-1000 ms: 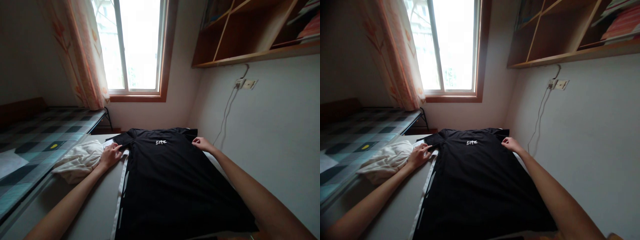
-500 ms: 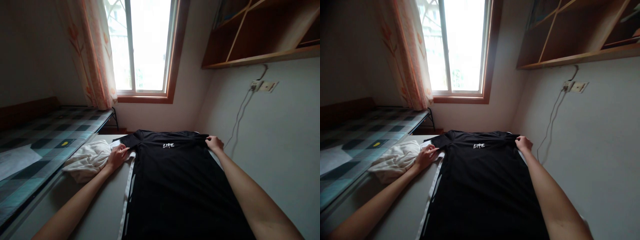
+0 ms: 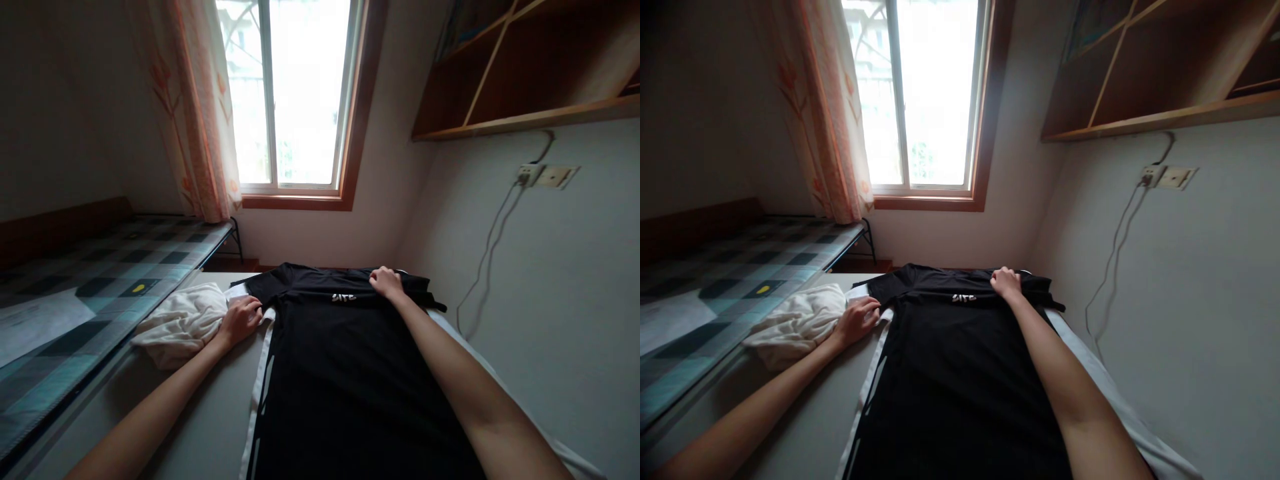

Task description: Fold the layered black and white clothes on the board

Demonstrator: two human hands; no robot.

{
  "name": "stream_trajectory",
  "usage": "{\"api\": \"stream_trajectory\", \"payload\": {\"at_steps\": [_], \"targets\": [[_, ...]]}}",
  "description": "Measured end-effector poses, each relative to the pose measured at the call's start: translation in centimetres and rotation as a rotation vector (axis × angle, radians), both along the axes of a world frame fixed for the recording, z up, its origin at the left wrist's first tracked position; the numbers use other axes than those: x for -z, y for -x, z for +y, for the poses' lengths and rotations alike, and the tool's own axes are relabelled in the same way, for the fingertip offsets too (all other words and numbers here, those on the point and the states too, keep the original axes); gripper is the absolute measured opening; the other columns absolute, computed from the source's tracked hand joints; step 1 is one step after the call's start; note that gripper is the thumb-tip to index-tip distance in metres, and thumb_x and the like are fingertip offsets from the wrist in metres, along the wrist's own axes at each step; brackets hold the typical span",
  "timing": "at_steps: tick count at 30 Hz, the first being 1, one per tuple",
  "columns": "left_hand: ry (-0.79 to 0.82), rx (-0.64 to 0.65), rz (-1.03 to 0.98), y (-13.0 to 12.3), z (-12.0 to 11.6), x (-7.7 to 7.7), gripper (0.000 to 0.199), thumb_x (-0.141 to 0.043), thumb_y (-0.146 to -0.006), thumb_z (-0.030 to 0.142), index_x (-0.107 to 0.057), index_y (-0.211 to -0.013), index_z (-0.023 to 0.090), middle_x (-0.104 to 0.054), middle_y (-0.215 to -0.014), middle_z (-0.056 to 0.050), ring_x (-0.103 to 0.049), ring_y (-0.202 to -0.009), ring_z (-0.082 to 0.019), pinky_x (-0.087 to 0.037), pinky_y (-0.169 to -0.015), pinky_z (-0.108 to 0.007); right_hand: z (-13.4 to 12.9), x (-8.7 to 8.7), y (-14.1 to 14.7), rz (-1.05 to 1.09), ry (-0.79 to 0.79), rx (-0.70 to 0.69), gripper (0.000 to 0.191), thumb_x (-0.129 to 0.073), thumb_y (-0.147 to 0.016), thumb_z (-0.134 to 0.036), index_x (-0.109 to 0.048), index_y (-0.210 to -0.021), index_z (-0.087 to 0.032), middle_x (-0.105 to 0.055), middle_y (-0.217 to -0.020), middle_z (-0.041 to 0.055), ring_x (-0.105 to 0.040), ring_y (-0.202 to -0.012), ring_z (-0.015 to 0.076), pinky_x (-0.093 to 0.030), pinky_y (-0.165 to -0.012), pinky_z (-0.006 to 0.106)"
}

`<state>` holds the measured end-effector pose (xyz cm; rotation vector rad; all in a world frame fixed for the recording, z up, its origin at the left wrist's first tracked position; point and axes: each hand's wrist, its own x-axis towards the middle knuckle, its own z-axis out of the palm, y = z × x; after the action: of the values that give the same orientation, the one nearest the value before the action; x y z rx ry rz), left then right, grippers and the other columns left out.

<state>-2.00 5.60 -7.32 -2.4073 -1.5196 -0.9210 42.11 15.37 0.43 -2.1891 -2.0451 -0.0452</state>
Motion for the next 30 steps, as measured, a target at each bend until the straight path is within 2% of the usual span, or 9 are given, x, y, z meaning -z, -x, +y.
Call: {"api": "stream_trajectory", "payload": {"at_steps": [5,8,11,16,21,26,30], "targets": [[0.036,-0.013,-0.034,-0.2,0.0,-0.1,0.022,-0.048,-0.092,0.027,-0.068,-0.092,0.018,-0.070,-0.094,-0.008,-0.067,-0.085,-0.021,-0.052,-0.081,-0.036,3.8,1.5,6.2,0.042,0.056,-0.088,0.035,-0.053,-0.094,-0.030,-0.066,-0.126,-0.026,-0.060,-0.133,0.0107,-0.057,-0.120,0.0240,-0.042,-0.096,0.035],[0.038,-0.023,-0.036,-0.2,0.0,-0.1,0.020,-0.049,-0.092,0.028,-0.068,-0.091,0.018,-0.070,-0.094,-0.008,-0.067,-0.085,-0.021,-0.052,-0.081,-0.036,4.9,2.2,8.3,0.057,0.084,-0.103,0.029,-0.053,-0.094,-0.028,-0.071,-0.116,-0.025,-0.062,-0.131,0.0102,-0.058,-0.119,0.0237,-0.042,-0.097,0.035],[0.041,-0.028,-0.027,-0.3,-0.1,-0.2,0.019,-0.050,-0.092,0.028,-0.067,-0.091,0.019,-0.069,-0.093,-0.007,-0.067,-0.085,-0.021,-0.052,-0.081,-0.036,5.5,2.5,9.1,0.069,0.101,-0.092,0.029,-0.047,-0.095,-0.024,-0.072,-0.110,-0.022,-0.064,-0.129,0.0116,-0.061,-0.117,0.0238,-0.044,-0.095,0.034],[0.048,-0.045,-0.009,-0.5,-0.2,-0.4,0.020,-0.050,-0.092,0.029,-0.067,-0.093,0.019,-0.068,-0.095,-0.008,-0.066,-0.084,-0.021,-0.052,-0.080,-0.036,6.4,2.5,9.4,0.098,0.150,-0.059,0.034,-0.044,-0.097,-0.029,-0.067,-0.119,-0.018,-0.066,-0.125,0.0189,-0.065,-0.112,0.0289,-0.048,-0.089,0.037],[0.053,-0.041,-0.012,-0.4,-0.2,-0.4,0.020,-0.049,-0.092,0.029,-0.066,-0.090,0.019,-0.067,-0.093,-0.007,-0.066,-0.083,-0.021,-0.052,-0.080,-0.036,7.3,2.8,10.9,0.152,0.162,-0.117,0.032,-0.056,-0.093,-0.047,-0.070,-0.110,-0.024,-0.070,-0.120,0.0109,-0.065,-0.112,0.0251,-0.048,-0.089,0.033],[0.049,-0.041,-0.009,-0.4,-0.2,-0.5,0.018,-0.050,-0.092,0.029,-0.066,-0.089,0.020,-0.067,-0.092,-0.007,-0.065,-0.083,-0.022,-0.052,-0.079,-0.036,7.7,3.0,12.4,0.183,0.154,-0.106,0.021,-0.062,-0.090,-0.036,-0.071,-0.105,-0.025,-0.072,-0.118,0.0068,-0.064,-0.113,0.0226,-0.046,-0.091,0.033],[0.048,-0.040,-0.004,-0.6,-0.4,-0.8,0.017,-0.050,-0.091,0.028,-0.065,-0.088,0.021,-0.067,-0.091,-0.006,-0.065,-0.082,-0.021,-0.052,-0.078,-0.035,7.6,3.0,13.1,0.193,0.101,-0.060,0.024,-0.052,-0.095,-0.033,-0.067,-0.112,-0.025,-0.070,-0.120,0.0093,-0.064,-0.112,0.0233,-0.046,-0.091,0.034]]}}
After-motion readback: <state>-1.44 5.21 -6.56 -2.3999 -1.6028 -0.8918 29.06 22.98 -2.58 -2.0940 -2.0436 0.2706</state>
